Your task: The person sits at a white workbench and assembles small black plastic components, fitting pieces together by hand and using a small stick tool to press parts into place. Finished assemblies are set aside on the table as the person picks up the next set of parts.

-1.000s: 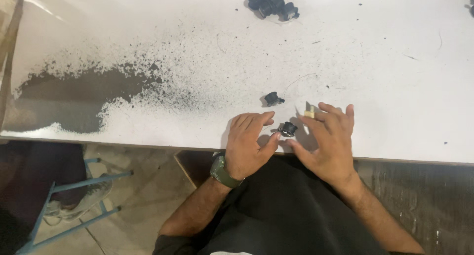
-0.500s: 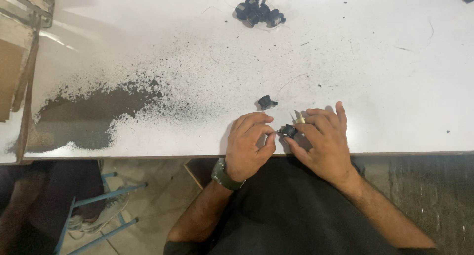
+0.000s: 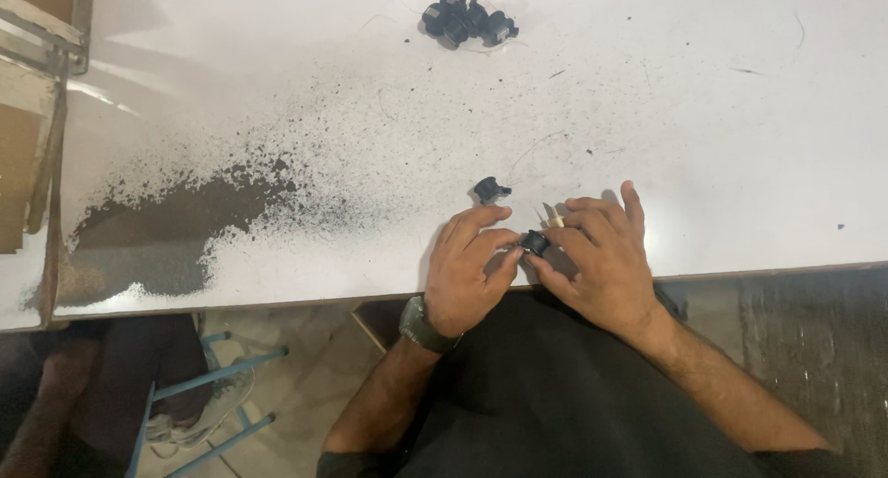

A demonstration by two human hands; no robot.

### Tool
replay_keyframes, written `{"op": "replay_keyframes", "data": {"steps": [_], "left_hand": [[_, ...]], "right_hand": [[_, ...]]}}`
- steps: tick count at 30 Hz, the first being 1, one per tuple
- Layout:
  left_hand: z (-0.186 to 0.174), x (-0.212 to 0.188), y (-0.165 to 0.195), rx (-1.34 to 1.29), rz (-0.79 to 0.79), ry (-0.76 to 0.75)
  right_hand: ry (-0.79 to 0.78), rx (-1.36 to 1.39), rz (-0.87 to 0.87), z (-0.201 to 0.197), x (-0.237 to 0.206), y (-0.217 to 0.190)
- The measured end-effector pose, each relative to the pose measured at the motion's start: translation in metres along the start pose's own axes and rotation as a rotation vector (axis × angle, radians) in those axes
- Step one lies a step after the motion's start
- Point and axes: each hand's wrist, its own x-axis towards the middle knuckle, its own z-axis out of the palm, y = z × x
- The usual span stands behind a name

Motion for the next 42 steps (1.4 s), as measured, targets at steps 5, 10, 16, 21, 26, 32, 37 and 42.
{"op": "replay_keyframes", "data": {"steps": [5,10,16,21,26,32,37,42], "left_hand": [[0.004,-0.004,0.0,0.001,0.011,0.05],[0.009,-0.006,0.002,0.182,0.128,0.096],[0.008,-0.006,0.007,0.31,0.292,0.057],[0.004,-0.003,0.008,0.181,0.217,-0.03],[-0.001,-0.003,0.013,-0.094,-0.067,-0.056],[-0.005,-0.001,0.016,-0.227,-0.252,-0.091],[-0.011,-0.003,0.014,-0.209,-0.258,-0.138],[-0.013,-0.005,0.013,-0.248,-0.217,-0.12]], "right_hand": [[0.009,0.002,-0.017,0.0,-0.002,0.002],[0.001,0.011,-0.014,0.001,-0.002,0.003],[0.01,0.035,-0.012,-0.001,-0.001,0.003],[-0.061,0.037,-0.089,-0.006,0.001,0.004],[-0.075,0.067,-0.129,-0.007,0.0,0.004],[-0.083,0.048,-0.135,-0.005,0.001,0.004],[-0.081,0.041,-0.114,-0.005,-0.001,0.003],[-0.066,0.046,-0.125,-0.005,0.0,0.004]]}}
